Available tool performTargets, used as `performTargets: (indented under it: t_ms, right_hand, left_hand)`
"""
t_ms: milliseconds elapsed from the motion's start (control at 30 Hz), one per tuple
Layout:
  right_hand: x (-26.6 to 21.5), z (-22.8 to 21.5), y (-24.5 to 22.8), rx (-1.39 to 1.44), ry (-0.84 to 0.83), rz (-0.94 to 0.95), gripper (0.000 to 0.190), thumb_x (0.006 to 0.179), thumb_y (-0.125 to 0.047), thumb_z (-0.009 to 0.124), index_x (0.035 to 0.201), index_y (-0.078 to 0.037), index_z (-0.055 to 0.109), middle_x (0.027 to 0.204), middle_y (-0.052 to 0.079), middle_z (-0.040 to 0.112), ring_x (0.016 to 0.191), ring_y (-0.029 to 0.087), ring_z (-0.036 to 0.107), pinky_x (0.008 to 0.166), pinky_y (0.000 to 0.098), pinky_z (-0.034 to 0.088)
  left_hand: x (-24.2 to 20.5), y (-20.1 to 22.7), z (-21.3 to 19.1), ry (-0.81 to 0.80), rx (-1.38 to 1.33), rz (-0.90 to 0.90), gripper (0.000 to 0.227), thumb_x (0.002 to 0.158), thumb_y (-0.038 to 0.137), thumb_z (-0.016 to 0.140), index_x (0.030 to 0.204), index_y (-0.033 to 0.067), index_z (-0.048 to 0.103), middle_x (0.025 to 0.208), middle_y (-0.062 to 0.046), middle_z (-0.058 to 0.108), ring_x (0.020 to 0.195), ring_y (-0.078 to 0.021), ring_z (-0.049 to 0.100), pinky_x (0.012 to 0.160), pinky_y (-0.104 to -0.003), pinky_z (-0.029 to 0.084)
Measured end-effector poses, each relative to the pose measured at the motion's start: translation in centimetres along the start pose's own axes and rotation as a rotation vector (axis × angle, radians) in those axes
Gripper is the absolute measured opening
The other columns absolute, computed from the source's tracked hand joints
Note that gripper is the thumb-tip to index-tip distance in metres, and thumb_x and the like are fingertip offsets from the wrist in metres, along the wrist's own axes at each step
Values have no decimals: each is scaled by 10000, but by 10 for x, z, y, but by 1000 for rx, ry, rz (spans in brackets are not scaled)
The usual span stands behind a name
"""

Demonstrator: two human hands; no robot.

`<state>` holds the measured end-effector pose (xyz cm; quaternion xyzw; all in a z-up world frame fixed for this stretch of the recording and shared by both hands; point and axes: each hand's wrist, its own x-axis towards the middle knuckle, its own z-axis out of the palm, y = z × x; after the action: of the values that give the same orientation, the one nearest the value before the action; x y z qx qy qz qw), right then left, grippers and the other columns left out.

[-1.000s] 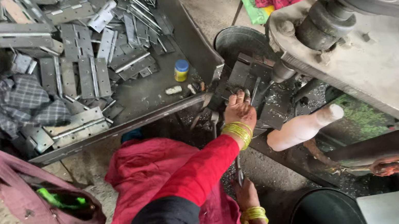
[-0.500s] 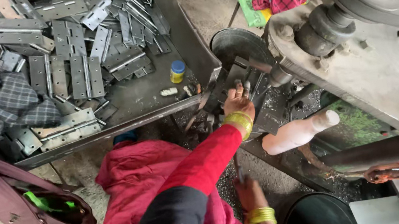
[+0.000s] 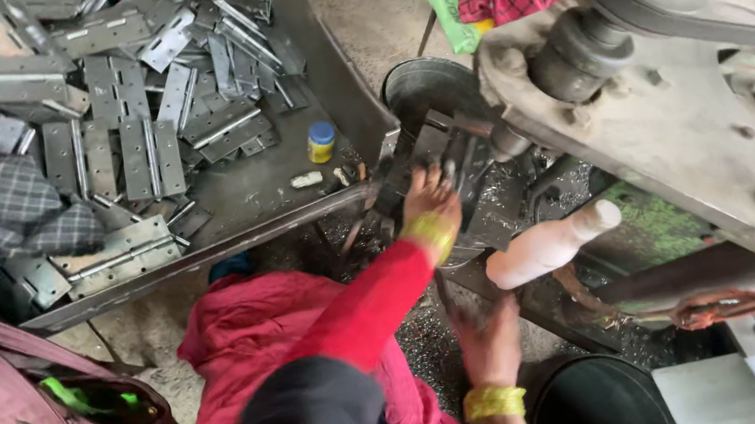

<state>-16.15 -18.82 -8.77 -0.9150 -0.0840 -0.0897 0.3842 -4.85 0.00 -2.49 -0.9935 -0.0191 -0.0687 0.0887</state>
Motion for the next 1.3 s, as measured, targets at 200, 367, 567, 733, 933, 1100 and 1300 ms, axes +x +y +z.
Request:
performTargets:
  t_ms: [200,367,567,733,933,1100,1300]
  right_hand:
    - [7,-34,-63,192,333,-212,485,990,-152,700,1389,46,510,1248,225,555,1141,395,570,974,492,456]
    - [23,-25,-50,203,339,-75,522,963,-194,704,1369,61,498,1201,243,523,1080,368,588,925,456,476]
    - [16,-26,-27,158,108,3,443,959,-259,679,1299,8,583,1167,208,691,1027,325,692,893,413,515]
    - [28,-27,-43,248,-188,160,492,910,-293,654,1313,-22,574,1076,200,755,879,290,763,658,360,584]
    - [17,-10,-29,61,-394,298,594,912,-360,653,1386,-39,494,1024,196,690,750,353,748,490,391,560]
    - [-14,18,16,-84,-387,170,521,902,-365,655,1281,-26,540,998,227,698,806,398,730,580,441,553]
    - [-7,40,84,-146,-468,159,451,891,-370,658,1156,-10,595,967,265,709,874,453,709,687,500,546]
  left_hand:
    - [-109,-48,29,411,-407,301,247,981,179,572,1215,116,619,1605,-66,479,1485,-260,437,1185,-511,375]
    - [-41,-4,-15,673,-634,198,379,897,129,610,1273,104,652,1332,-106,648,1177,-266,605,1018,-500,461]
    - [-5,51,-35,47,-653,-191,261,982,151,533,1020,84,783,1178,-120,713,1202,-299,583,1039,-441,399]
    - [-44,9,-7,203,-213,-125,273,814,194,588,954,104,803,1447,-140,588,1307,-236,486,962,-404,338]
    - [-24,3,-19,-55,-186,-53,299,854,226,601,1043,94,791,1381,-101,636,1326,-203,471,999,-380,313]
    - [-1,18,-4,218,-265,-186,295,895,210,554,958,105,823,1301,-92,704,1340,-180,486,1035,-379,306]
    - [19,30,16,161,-276,-185,297,910,187,547,994,99,818,1241,-34,732,1352,-179,491,1068,-356,309]
